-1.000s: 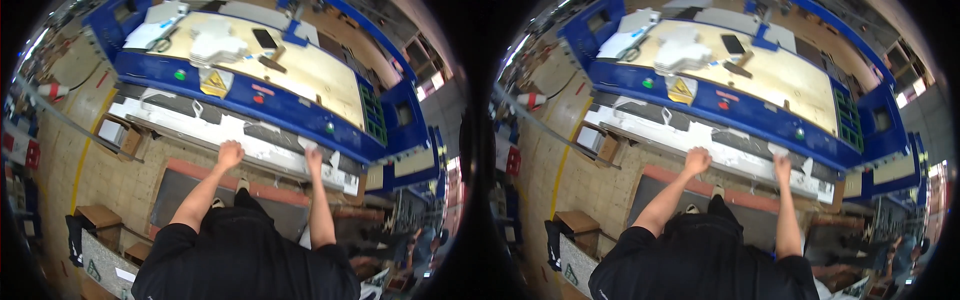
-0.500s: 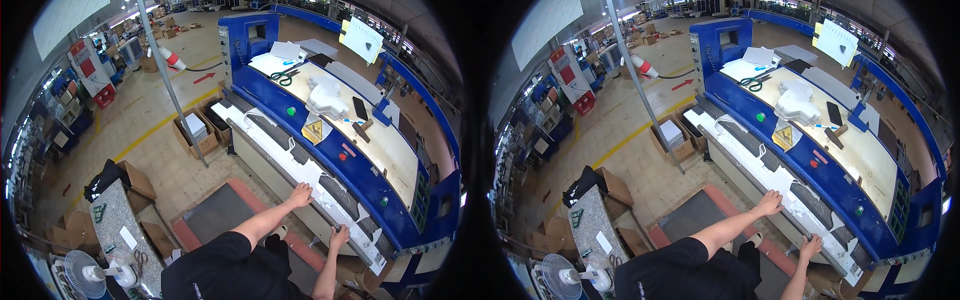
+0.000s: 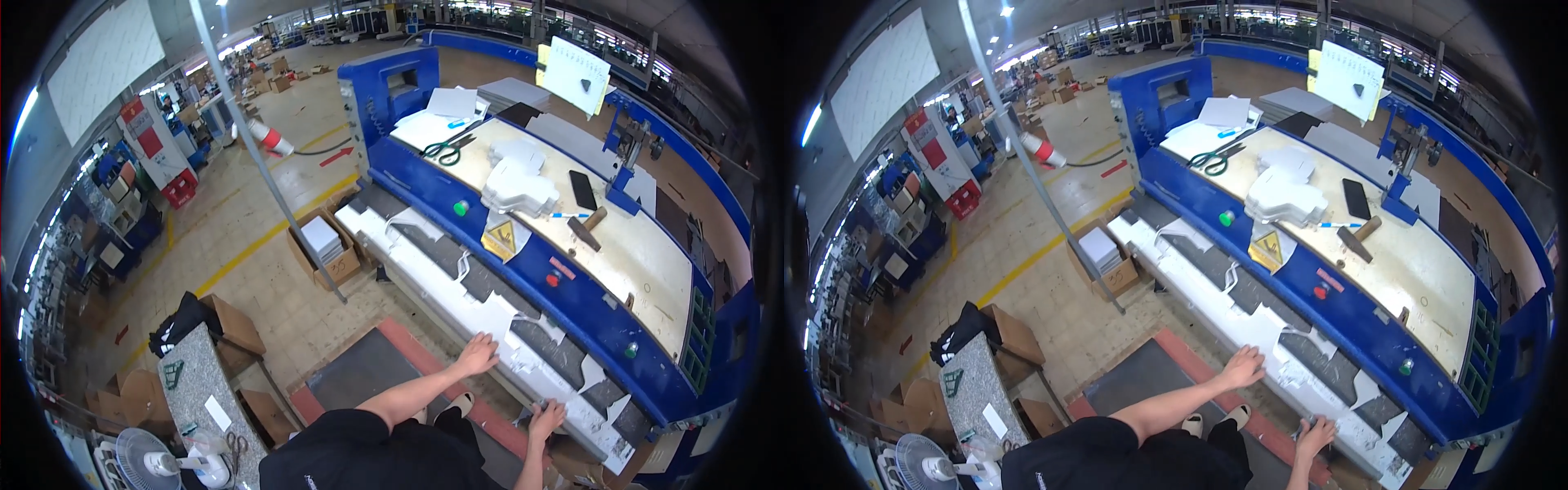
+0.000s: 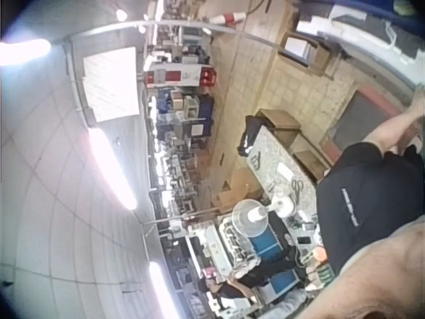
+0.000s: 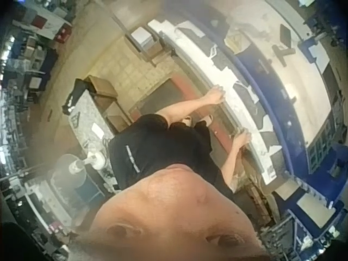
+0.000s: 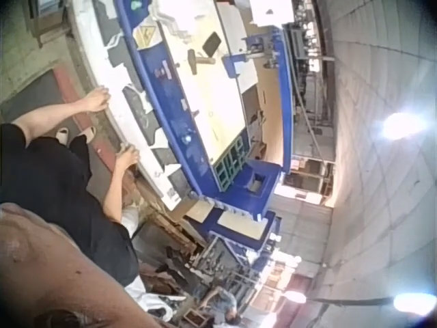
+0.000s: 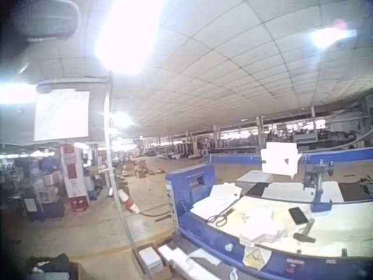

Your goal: Use a die-cutting press to cut shoe components from a sheet of material.

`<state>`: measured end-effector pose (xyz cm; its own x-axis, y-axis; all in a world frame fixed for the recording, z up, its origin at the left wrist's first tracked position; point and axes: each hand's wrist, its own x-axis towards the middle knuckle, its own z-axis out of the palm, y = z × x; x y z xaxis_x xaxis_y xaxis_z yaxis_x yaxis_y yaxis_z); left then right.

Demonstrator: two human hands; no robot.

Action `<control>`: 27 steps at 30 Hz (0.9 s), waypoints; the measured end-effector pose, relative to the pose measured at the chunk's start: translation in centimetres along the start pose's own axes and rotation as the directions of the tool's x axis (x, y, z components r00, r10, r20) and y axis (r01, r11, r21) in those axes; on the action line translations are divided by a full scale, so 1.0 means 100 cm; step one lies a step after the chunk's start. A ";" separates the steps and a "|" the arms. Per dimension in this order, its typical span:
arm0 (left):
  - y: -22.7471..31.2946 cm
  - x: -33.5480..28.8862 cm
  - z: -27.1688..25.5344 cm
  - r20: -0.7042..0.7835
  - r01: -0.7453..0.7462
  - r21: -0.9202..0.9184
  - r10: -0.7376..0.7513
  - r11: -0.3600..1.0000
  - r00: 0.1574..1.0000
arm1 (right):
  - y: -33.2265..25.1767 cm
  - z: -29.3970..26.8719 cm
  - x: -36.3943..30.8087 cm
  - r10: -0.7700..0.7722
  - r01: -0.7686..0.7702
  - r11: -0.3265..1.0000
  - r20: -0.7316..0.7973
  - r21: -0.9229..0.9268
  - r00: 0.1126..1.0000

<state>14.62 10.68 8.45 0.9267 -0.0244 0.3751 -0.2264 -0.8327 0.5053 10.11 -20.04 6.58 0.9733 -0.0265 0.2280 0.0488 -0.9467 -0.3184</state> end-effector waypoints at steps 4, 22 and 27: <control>-0.007 0.002 -0.001 0.243 0.087 -0.001 -0.084 0.996 0.966 | -0.005 -0.021 0.007 -0.004 0.003 1.000 0.211 0.004 0.978; -0.088 0.194 0.113 0.195 0.050 0.404 -0.139 0.914 0.971 | -0.121 0.076 0.272 -0.375 0.402 0.913 0.524 0.066 0.765; -0.090 0.185 0.116 0.146 0.021 0.416 -0.090 0.909 0.985 | -0.124 0.060 0.283 -0.357 0.421 0.905 0.656 0.067 0.665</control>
<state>37.29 11.30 1.78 0.9770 -0.0298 0.2111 -0.0613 -0.9876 0.1444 38.45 -7.14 11.45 0.7769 0.5313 -0.3379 0.4684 -0.8463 -0.2537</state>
